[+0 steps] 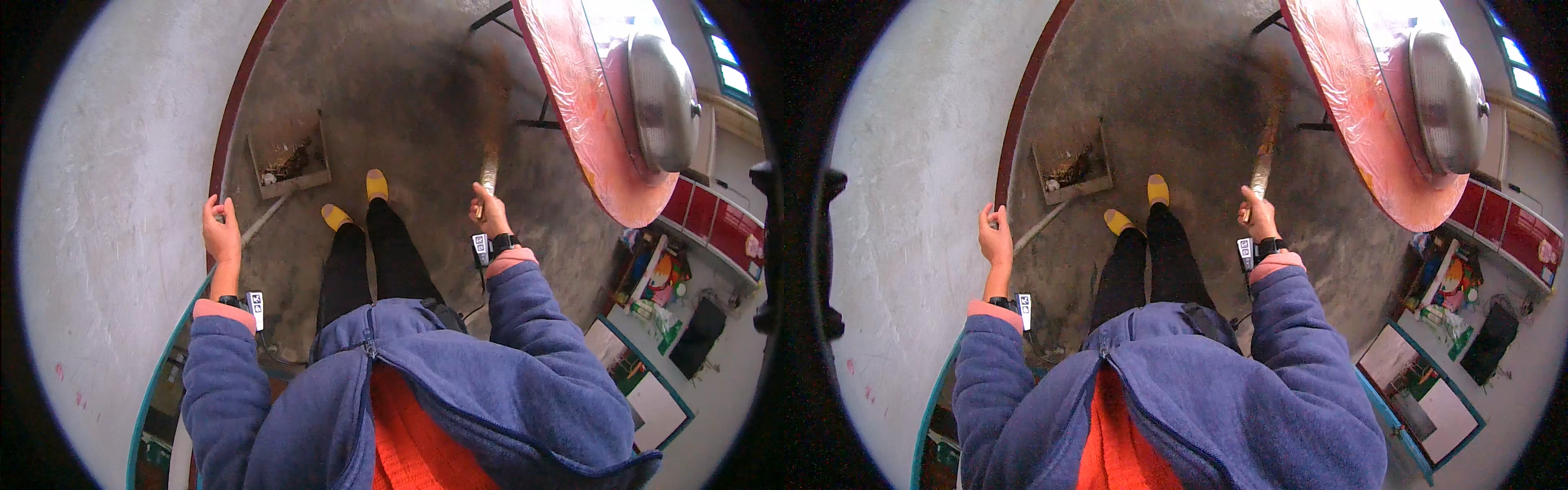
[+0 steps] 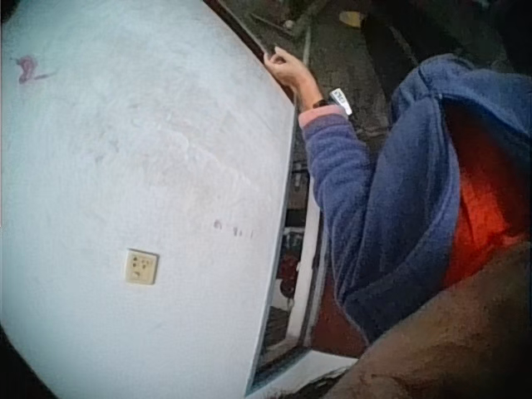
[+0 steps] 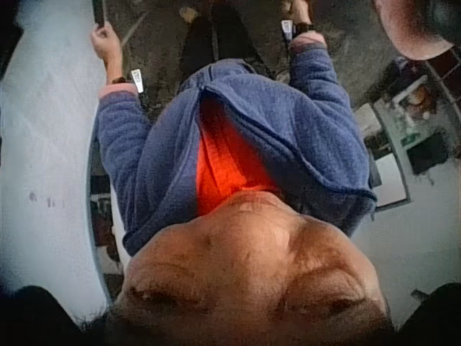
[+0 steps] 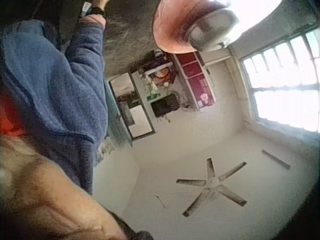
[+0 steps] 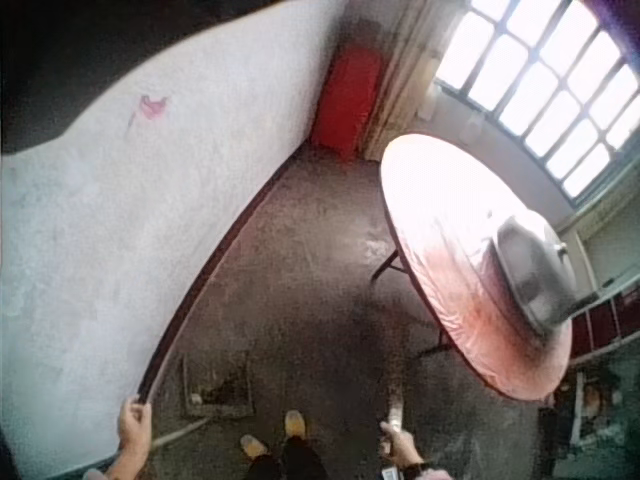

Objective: The person sweeps a concrete floor with a traditional straw broom and uses a dustpan to collect debris. They move around a room with a round table, a red cabinet, and a window, repeatedly sweeping dust and small items into the dustpan.

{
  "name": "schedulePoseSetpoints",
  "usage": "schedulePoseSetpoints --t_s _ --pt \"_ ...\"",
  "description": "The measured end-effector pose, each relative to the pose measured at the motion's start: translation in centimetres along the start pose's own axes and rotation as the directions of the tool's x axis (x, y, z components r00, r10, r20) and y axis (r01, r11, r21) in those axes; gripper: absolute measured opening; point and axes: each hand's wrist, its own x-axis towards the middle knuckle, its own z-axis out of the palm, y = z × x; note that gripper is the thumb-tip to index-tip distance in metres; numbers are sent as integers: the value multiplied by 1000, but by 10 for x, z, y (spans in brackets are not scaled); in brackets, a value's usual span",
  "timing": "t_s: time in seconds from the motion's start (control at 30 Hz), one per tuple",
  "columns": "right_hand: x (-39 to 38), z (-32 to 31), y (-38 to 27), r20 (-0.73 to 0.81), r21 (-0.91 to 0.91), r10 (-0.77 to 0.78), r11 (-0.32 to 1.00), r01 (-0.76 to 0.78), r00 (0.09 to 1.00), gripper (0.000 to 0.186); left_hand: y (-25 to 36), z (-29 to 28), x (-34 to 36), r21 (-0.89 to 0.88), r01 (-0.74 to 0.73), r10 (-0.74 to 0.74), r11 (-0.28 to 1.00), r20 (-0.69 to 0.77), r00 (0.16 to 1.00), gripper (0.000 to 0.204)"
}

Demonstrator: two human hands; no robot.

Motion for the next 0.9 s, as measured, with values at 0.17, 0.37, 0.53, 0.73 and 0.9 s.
schedulePoseSetpoints --t_s 0.17,0.37,0.53,0.73,0.9 --pt "52 -21 -47 -29 121 23 992 -19 999 33 2 4 1 -16 -42 41 999 -36 999 40" --pt "65 17 -40 85 44 175 983 -179 981 37 6 1 2 25 10 -10 1000 -17 1000 38" --pt "4 69 59 172 -466 -115 865 184 978 33 6 0 1 67 5 -5 998 -12 1000 35" --pt "-82 84 88 271 -540 180 841 -5 946 36 5 1 4 42 31 -30 999 -11 999 34" --pt "-127 78 64 260 -338 349 906 -254 900 31 0 3 3 73 12 -10 997 -23 1000 31"
